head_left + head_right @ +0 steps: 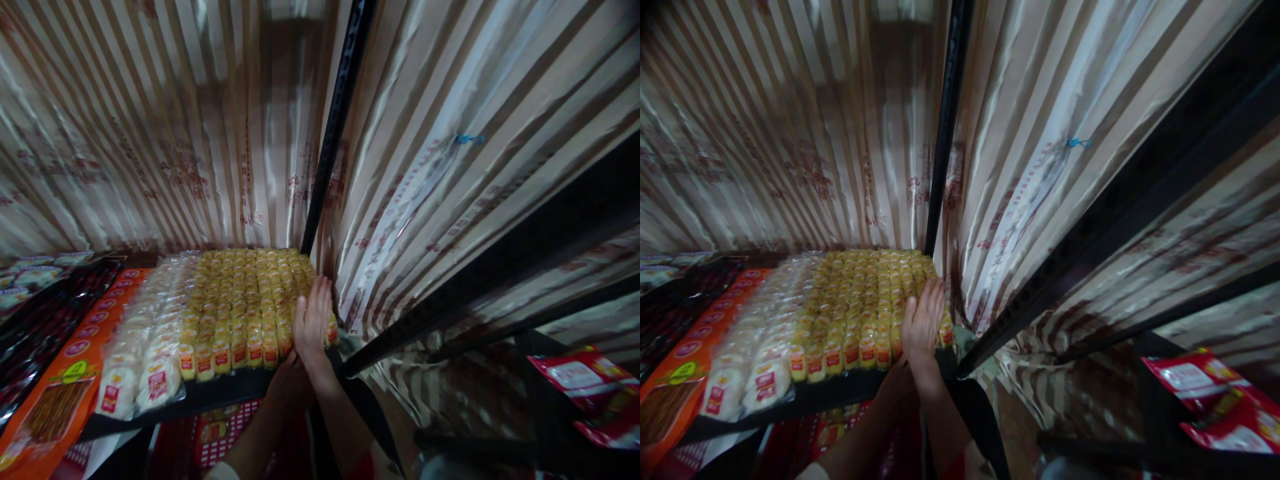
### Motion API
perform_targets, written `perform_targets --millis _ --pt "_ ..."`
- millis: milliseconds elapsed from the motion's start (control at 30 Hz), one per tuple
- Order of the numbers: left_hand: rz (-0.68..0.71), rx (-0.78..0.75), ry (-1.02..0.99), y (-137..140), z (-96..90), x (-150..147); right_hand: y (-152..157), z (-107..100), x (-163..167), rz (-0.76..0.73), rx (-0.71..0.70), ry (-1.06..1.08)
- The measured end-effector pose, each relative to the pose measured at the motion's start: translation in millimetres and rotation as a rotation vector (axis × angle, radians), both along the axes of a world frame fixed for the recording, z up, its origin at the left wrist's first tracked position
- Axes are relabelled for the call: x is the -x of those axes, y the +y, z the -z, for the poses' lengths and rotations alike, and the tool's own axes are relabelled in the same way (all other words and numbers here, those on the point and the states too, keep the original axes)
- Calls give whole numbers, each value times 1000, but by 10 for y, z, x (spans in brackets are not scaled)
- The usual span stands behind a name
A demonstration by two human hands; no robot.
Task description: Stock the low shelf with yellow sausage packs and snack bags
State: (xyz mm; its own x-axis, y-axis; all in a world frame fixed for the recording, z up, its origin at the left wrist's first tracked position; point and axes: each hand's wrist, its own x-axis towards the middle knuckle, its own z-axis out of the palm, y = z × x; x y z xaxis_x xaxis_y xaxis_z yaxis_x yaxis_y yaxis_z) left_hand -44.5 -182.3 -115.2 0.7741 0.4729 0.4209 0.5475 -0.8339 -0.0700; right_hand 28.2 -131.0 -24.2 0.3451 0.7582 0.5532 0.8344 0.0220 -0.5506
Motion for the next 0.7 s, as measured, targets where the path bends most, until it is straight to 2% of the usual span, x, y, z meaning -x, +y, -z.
perform_targets --millis 133,233,400,533,700 --pt "-18 -107 2 4 54 14 -648 409 19 -34 -69 53" --pt "-3 -140 44 6 11 41 -864 653 -39 -18 -11 101" --pt "-10 -125 94 -19 -94 35 -801 806 -178 5 -6 142" --pt "-21 -137 117 -38 -118 22 -714 814 -193 10 -54 128" --pt "-30 -168 97 -44 -139 21 -717 795 -199 7 -8 96"
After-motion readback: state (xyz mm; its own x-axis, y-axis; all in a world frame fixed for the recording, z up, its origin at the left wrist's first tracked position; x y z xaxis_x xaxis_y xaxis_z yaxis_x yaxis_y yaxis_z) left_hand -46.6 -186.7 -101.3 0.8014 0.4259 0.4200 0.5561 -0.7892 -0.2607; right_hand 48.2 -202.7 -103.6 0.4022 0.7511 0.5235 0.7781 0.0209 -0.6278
